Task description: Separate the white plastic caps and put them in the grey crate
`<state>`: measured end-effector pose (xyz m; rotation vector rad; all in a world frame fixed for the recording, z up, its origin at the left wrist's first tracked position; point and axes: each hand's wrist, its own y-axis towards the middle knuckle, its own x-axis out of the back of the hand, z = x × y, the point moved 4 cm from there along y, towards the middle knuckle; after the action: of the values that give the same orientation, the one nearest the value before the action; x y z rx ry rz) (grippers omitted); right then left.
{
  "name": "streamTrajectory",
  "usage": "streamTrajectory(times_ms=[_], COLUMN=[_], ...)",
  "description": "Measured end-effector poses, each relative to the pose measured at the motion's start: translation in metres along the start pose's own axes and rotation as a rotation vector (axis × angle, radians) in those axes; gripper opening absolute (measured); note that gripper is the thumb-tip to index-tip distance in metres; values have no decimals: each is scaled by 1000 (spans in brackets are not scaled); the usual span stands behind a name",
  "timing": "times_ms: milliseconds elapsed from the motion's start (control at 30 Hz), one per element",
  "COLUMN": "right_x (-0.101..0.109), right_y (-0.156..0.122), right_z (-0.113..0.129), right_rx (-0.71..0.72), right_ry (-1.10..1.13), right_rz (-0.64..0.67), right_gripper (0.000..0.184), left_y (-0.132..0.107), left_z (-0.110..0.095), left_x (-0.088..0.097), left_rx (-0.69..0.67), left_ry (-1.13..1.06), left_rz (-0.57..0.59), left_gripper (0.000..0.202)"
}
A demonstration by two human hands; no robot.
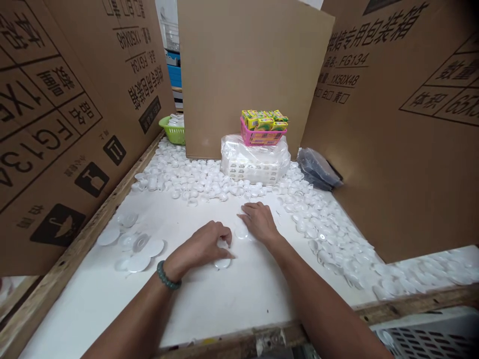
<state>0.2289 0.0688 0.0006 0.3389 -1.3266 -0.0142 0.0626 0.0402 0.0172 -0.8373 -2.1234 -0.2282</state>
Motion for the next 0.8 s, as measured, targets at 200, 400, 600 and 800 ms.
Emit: streamTrajectory(times_ms=[200, 400, 600, 800], right_x=[2, -12, -1, -8], right_y=[1, -7, 16, 67], right_z=[-2, 27, 48, 41], right_rx=[-10, -68, 53, 155], right_ry=[-19, 489, 344, 150], right_rz=[-89, 4, -23, 88], right_gripper=[30, 22, 24, 23], left_y=[-15, -30, -20, -7], left_z=[17, 53, 54, 31], left_x=[23, 44, 43, 13], left_rx=[201, 373, 321, 173], left_ry=[131, 384, 220, 50], left_rz=[109, -73, -289, -144], left_gripper=[1, 13, 15, 47])
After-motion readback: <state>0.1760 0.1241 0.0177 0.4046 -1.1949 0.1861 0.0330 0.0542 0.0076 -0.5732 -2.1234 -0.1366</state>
